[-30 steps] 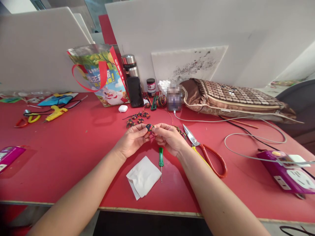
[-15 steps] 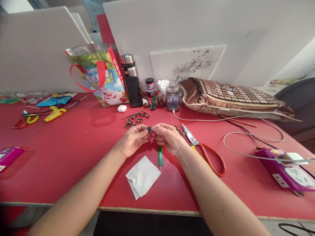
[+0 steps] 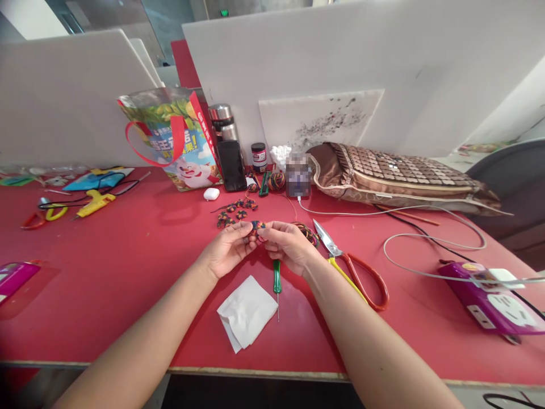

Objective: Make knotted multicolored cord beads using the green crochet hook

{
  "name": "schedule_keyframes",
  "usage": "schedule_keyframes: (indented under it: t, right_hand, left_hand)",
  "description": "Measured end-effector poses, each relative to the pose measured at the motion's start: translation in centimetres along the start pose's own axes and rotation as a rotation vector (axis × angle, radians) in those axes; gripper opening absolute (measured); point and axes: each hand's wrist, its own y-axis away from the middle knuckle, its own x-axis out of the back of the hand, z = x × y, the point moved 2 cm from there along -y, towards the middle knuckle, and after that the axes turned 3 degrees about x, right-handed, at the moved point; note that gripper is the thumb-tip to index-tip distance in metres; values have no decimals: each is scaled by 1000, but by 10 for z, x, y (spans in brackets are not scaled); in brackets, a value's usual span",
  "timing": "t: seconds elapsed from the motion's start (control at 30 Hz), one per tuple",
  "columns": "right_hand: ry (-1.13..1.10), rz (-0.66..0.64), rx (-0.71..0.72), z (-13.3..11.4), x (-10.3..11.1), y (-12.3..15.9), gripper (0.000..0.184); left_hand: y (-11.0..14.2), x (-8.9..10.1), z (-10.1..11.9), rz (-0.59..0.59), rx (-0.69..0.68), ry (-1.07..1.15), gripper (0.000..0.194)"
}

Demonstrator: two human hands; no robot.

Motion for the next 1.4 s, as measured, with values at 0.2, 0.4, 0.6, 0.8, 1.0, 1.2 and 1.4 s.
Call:
schedule_keyframes:
  t: [0.2, 0.4, 0.6, 0.8, 1.0, 1.2, 1.4]
  right_hand:
    - [24, -17, -18, -1, 1, -1, 42]
    - [10, -9, -28, 1, 5, -4, 42]
    - [33, -38, -35, -1, 2, -1, 40]
    - [23, 11, 0, -1, 2, -2, 43]
    - [52, 72, 48, -1, 3, -5, 45]
    - [305, 210, 406, -14, 4, 1, 34]
    - [462, 30, 310, -8, 0, -1, 43]
  left_hand:
    - [1, -1, -2, -34, 3, 5, 18]
    - [3, -3, -1, -55, 188, 81, 6]
    - [2, -1, 2, -16, 89, -19, 27]
    - [3, -3, 2, -13, -98, -146, 37]
    - [3, -5, 2, -38, -110, -150, 39]
    - [1, 1, 4, 19, -43, -72, 29]
    - [2, 1, 8, -2, -63, -111, 27]
